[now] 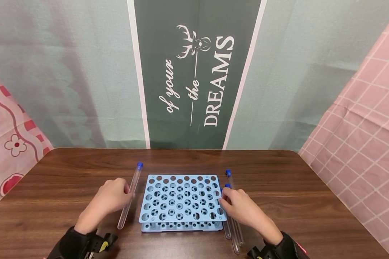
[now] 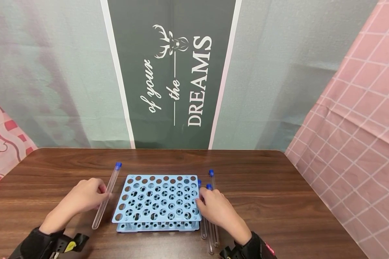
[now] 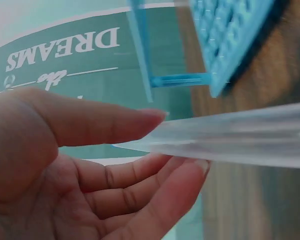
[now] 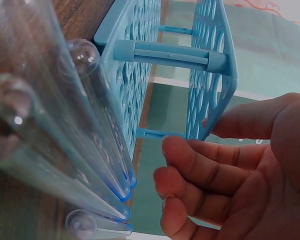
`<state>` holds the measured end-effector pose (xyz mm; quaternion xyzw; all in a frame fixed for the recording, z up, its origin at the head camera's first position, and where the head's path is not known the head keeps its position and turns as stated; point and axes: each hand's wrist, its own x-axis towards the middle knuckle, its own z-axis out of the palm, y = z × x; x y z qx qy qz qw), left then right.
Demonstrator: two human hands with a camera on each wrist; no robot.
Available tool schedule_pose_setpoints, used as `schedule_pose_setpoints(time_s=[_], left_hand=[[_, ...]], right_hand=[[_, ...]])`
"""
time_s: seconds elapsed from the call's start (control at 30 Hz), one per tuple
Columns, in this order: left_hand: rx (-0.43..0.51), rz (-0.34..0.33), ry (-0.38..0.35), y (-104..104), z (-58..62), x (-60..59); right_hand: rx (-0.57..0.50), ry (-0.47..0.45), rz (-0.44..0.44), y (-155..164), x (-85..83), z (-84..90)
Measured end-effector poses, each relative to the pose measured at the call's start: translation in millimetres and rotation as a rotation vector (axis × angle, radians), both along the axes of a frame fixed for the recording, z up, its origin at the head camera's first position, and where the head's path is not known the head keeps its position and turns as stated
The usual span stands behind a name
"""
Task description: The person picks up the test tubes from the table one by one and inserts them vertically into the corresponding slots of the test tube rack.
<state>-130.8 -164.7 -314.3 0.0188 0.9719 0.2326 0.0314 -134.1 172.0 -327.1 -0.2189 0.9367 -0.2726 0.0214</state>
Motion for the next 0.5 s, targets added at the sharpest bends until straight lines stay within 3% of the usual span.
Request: schedule_pose_setpoints(time_s=[0.2, 0.5], left_hand=[[0.011, -0.009, 0.073, -3, 12.0, 3.4], [0.054, 0.026, 0.067, -2, 21.0, 6.9]], right_hand=[[0.001, 0.007, 0.0, -1, 0.3, -0.4], [0.005, -0.001, -0.004, -1, 0.3, 0.6]])
